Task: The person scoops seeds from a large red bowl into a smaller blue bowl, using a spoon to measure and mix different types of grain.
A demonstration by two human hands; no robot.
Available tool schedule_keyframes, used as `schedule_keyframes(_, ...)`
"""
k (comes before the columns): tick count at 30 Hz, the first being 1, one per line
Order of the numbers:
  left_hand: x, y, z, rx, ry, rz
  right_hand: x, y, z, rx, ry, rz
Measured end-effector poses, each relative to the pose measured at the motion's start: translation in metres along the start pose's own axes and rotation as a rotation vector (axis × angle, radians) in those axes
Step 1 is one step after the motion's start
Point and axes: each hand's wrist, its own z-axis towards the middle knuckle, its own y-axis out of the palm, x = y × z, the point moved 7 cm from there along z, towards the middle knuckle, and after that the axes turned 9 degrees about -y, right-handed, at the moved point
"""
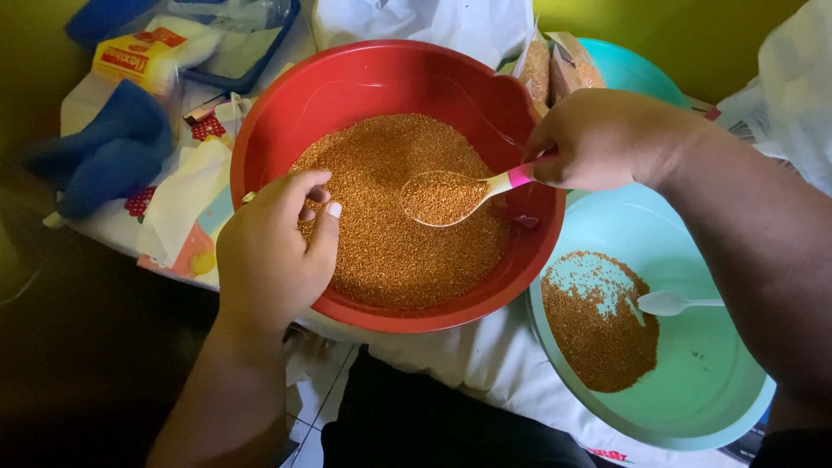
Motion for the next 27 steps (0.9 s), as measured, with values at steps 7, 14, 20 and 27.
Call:
schedule_keyframes(7,0.001,-0.001,-0.001,0.015,0.004,0.008,0.001,0.003,0.003,0.023,-0.03,0.004)
schedule_keyframes(14,-0.001,0.0,-0.001,0.022,0.011,0.011,0.005,0.002,-0.002,-0.004,-0.034,0.015)
schedule_keyframes(20,-0.005,0.002,-0.001,-0.007,-0.021,0.041,0.027,0.006,-0.021,0.026,-0.019,0.031)
schedule_keyframes(27,-0.014,0.007,-0.007,0.092,0.084,0.094,0.105,0.049,-0.086,0.052,0.196,0.016)
